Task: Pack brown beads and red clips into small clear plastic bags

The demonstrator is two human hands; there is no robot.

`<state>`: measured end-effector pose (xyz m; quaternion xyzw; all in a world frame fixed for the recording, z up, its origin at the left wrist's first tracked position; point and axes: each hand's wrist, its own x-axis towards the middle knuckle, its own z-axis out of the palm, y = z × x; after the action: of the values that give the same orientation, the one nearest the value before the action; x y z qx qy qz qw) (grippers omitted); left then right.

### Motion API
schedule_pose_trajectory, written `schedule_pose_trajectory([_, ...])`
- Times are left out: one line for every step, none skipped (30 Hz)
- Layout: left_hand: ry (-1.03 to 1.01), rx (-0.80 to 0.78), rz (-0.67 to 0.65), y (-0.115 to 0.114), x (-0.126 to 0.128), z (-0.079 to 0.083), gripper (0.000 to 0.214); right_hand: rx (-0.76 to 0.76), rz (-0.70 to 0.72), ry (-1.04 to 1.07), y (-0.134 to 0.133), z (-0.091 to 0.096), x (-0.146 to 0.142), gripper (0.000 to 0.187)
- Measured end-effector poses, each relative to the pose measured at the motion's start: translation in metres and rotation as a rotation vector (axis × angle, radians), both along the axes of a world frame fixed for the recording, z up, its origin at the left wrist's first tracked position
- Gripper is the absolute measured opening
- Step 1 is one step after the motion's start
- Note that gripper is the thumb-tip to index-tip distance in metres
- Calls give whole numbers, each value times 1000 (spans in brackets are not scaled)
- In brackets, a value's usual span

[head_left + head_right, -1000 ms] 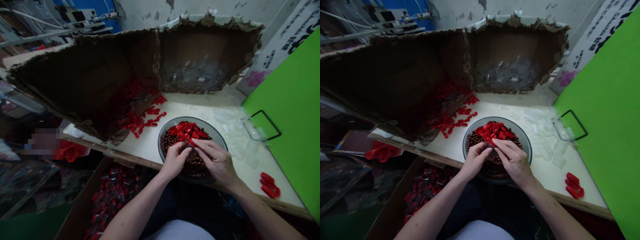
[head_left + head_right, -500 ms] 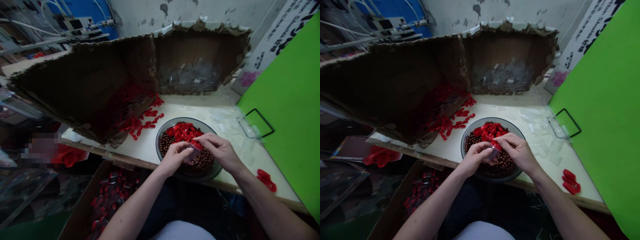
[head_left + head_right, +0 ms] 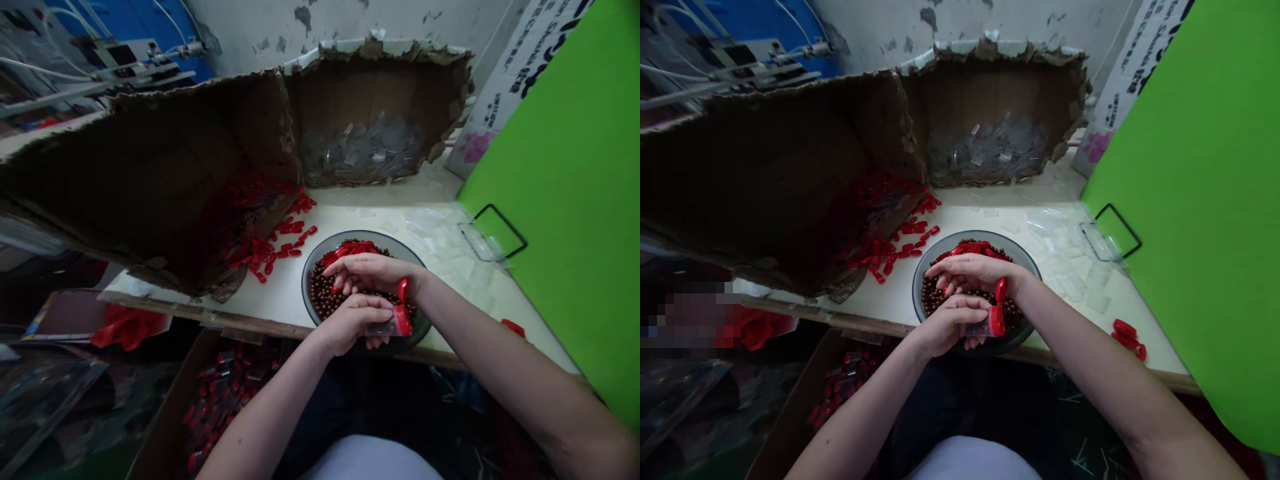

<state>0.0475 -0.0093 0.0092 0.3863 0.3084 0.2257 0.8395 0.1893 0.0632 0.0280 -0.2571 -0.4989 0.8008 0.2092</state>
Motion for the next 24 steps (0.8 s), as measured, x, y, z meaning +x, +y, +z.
schedule_pose_trajectory([6,3,19,0,-2,0,32,37,-8,13,-6,4,3,34])
schedule_pose_trajectory([8,5,42,1,-3,-1,31,88,-49,10,-12,7,6,36])
schedule_pose_trajectory([8,5,67,1,-3,-1,31,153,-119,-13,-18,9,9,38])
schedule_pose_trajectory([9,8,96,1,-2,-2,31,223,-202,-52,-24,10,12,39])
schedule_pose_trajectory([15,20,133,1,0,-3,32,285,-287,-98,-29,9,13,40])
schedule_pose_trajectory([32,43,181,1,4,-4,33,331,-364,-138,-34,8,13,40])
schedule_pose_trajectory([62,73,243,1,8,-5,36,352,-425,-162,-38,6,11,41])
schedule_pose_trajectory([102,108,314,0,13,-7,40,349,-472,-167,-42,3,9,43])
schedule_pose_trajectory([145,147,387,-1,19,-8,45,327,-510,-151,-46,1,6,45])
schedule_pose_trajectory([184,190,453,-3,23,-8,49,296,-544,-120,-49,-1,3,47])
schedule_pose_trajectory([216,237,503,-4,27,-8,51,265,-576,-83,-52,-2,0,49])
schedule_pose_trajectory([243,288,534,-6,30,-7,52,239,-598,-47,-55,-3,-3,50])
schedule_pose_trajectory([268,346,547,-8,31,-6,52,218,-607,-17,-58,-4,-5,50])
schedule_pose_trajectory([295,405,547,-10,31,-4,52,203,-604,3,-61,-4,-6,50])
schedule_pose_trajectory([328,460,541,-13,30,-1,51,195,-594,15,-64,-5,-6,49])
schedule_pose_trajectory([363,505,535,-15,28,1,50,197,-583,18,-67,-5,-6,48])
schedule_pose_trajectory([398,538,532,-18,26,4,49,208,-576,15,-70,-6,-6,47])
schedule_pose_trajectory([426,559,531,-20,25,5,48,223,-576,7,-73,-6,-6,46])
schedule_pose_trajectory([445,567,532,-21,24,7,47,240,-587,0,-77,-7,-7,46])
schedule_pose_trajectory([454,565,532,-22,23,7,47,254,-604,-10,-80,-7,-8,45])
schedule_pose_trajectory([452,555,522,-23,23,7,48,258,-623,-19,-82,-6,-9,45])
schedule_pose_trajectory([441,535,502,-22,23,6,49,245,-640,-22,-84,-5,-12,46])
schedule_pose_trajectory([424,507,472,-22,22,5,50,214,-646,-15,-85,-3,-15,48])
schedule_pose_trajectory([404,475,440,-21,21,5,51,171,-635,6,-85,-1,-17,52])
